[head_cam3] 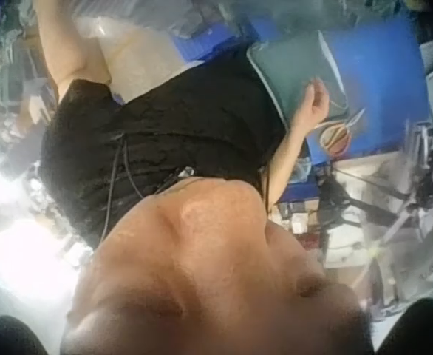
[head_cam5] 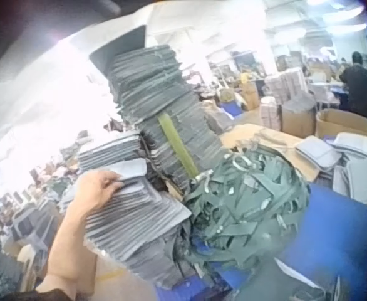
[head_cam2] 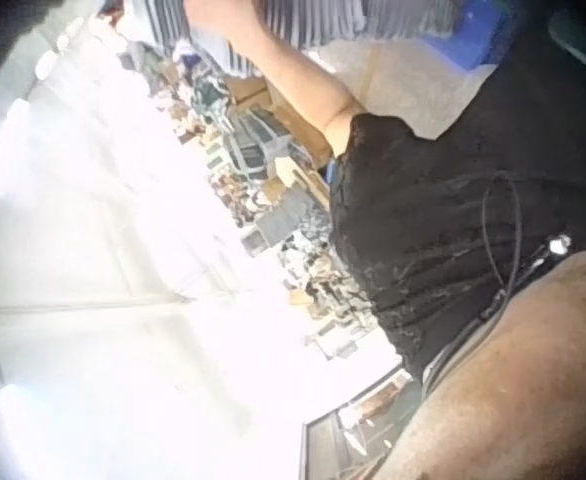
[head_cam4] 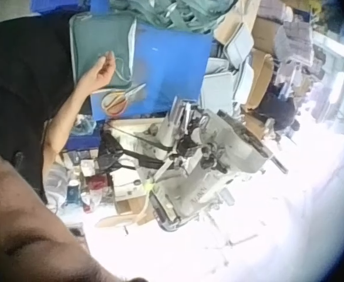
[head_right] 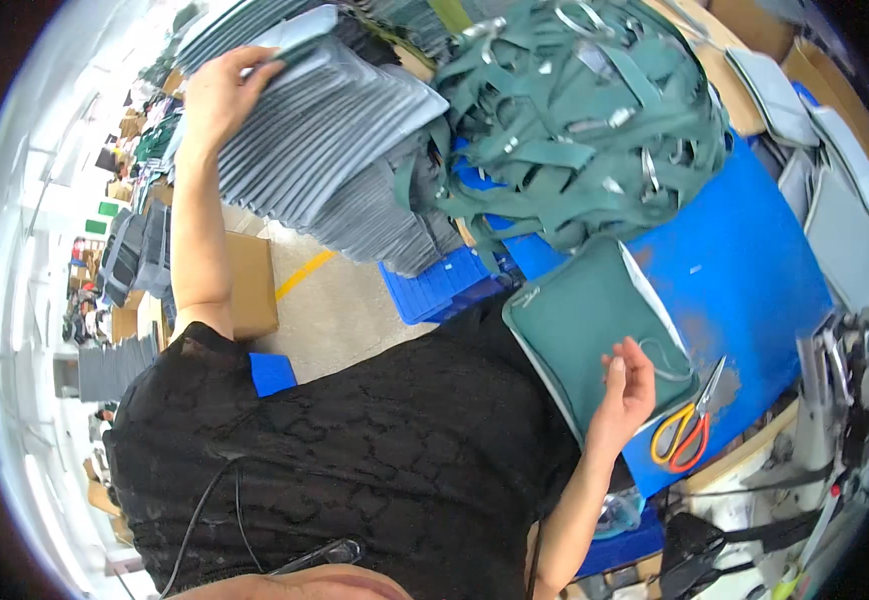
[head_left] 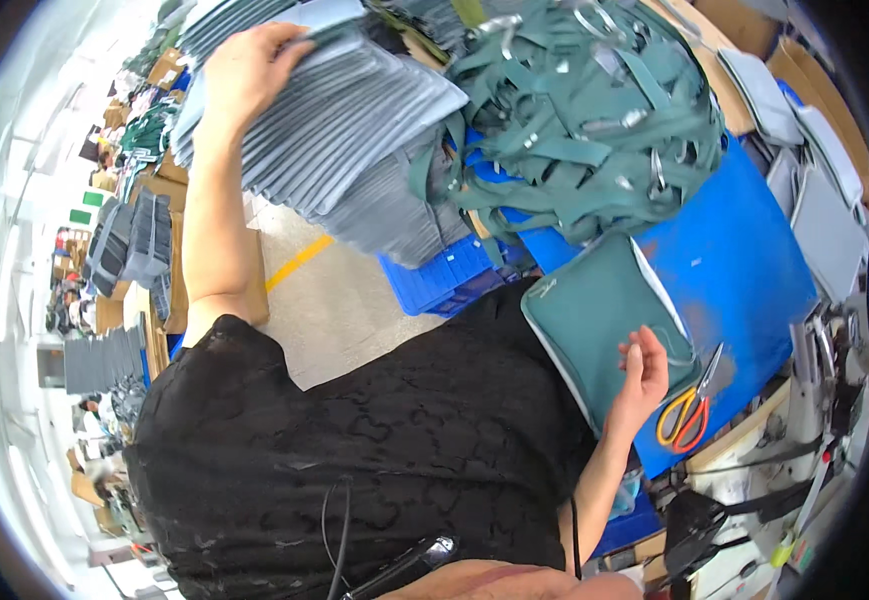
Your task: The recorder is assembling fabric bags by aligning pieces and trimming excess material with scissors at a sewing workstation.
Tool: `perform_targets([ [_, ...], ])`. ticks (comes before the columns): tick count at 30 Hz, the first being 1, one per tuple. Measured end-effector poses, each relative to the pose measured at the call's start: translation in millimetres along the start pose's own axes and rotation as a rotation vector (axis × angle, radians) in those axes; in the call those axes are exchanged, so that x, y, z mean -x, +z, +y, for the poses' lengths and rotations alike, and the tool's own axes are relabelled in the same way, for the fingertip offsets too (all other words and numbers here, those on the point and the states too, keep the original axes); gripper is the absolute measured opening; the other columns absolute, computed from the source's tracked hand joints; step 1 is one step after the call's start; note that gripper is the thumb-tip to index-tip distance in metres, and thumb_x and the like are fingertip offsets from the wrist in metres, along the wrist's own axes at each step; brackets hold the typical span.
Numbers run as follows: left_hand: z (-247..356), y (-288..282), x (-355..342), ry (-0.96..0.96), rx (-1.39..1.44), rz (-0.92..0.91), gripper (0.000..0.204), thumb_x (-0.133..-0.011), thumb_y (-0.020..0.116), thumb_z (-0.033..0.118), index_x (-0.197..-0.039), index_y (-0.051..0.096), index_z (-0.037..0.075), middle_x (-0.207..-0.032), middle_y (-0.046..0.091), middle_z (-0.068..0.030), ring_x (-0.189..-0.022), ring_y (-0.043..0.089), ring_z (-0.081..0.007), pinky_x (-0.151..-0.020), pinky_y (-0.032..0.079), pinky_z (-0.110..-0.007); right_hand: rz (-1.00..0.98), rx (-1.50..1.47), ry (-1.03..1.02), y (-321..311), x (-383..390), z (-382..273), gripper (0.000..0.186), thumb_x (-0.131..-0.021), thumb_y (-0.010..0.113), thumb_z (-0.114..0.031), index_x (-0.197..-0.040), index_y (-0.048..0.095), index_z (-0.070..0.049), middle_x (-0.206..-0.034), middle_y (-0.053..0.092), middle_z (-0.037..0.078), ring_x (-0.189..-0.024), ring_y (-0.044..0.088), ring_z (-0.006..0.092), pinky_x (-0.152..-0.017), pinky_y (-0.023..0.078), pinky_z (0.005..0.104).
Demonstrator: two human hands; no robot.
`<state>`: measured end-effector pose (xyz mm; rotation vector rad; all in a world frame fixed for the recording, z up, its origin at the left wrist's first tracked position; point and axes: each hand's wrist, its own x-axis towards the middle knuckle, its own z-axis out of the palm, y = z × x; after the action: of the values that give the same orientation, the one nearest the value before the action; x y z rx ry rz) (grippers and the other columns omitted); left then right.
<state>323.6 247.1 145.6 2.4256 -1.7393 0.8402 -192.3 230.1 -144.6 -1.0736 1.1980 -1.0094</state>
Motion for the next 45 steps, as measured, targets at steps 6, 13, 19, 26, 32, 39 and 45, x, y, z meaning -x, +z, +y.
perform_targets([
  [6,97,-38,43,0.273,0.174,0.108,0.019,-0.092,0.072,0.01,-0.109,0.078,0.014,-0.084,0.072,-0.005,-0.07,0.07,-0.0194,-0.063,0.054,-0.031,-0.23,-0.501,0.323,30,-23,-41,0.046,-0.105,0.059,-0.03,-0.14,0.057,0.0,-0.121,0.069,0.012,-0.1,0.072,0.0202,-0.079,0.057,0.0303],
  [13,260,7,111,1.321,1.035,-0.596,0.034,-0.086,0.074,0.03,-0.114,0.071,0.011,-0.111,0.07,-0.0075,-0.097,0.071,-0.0246,-0.073,0.059,-0.037,-0.3,-0.332,0.409,2,-43,-40,0.043,-0.093,0.074,-0.013,-0.133,0.065,-0.001,-0.11,0.074,0.007,-0.091,0.07,0.0129,-0.085,0.056,0.0275],
  [19,289,164,38,0.67,0.976,-0.834,0.028,-0.096,0.071,0.037,-0.099,0.074,0.01,-0.095,0.071,-0.0032,-0.079,0.067,-0.014,-0.066,0.053,-0.029,-0.316,-0.098,0.314,-70,-32,-52,0.04,-0.089,0.078,-0.013,-0.125,0.069,0.001,-0.108,0.075,0.006,-0.093,0.069,0.0122,-0.086,0.054,0.0269],
  [26,317,158,23,0.204,1.469,-1.74,0.024,-0.095,0.076,0.028,-0.087,0.074,0.005,-0.073,0.067,0.005,-0.06,0.061,-0.0007,-0.049,0.044,-0.016,-0.622,0.193,0.476,-79,-75,-92,0.032,-0.096,0.071,-0.033,-0.106,0.073,-0.002,-0.091,0.069,-0.002,-0.086,0.06,0.0055,-0.075,0.048,0.0243],
  [32,330,168,20,0.405,1.313,-1.517,0.02,-0.096,0.074,0.024,-0.092,0.079,0.005,-0.09,0.072,0.0002,-0.076,0.067,-0.0073,-0.062,0.053,-0.025,-0.658,0.414,0.404,-57,-90,-76,0.03,-0.095,0.074,-0.031,-0.09,0.075,-0.001,-0.09,0.068,-0.003,-0.077,0.056,0.0057,-0.068,0.046,0.0264],
  [39,353,190,39,0.908,0.827,-0.357,0.02,-0.093,0.071,0.024,-0.092,0.079,0.006,-0.106,0.074,-0.005,-0.101,0.067,-0.0281,-0.082,0.056,-0.039,-0.218,1.074,-0.675,-44,-112,-28,0.026,-0.087,0.078,-0.03,-0.093,0.079,-0.005,-0.124,0.069,0.01,-0.106,0.065,0.0305,-0.083,0.053,0.0393],
  [45,341,163,4,0.853,0.975,-0.559,0.019,-0.092,0.074,0.021,-0.093,0.079,0.003,-0.095,0.075,-0.0092,-0.095,0.069,-0.0263,-0.084,0.055,-0.037,-0.177,0.81,-0.249,-45,-97,-55,0.021,-0.088,0.079,-0.027,-0.094,0.079,-0.006,-0.111,0.074,0.011,-0.09,0.071,0.0277,-0.077,0.055,0.0366],
])
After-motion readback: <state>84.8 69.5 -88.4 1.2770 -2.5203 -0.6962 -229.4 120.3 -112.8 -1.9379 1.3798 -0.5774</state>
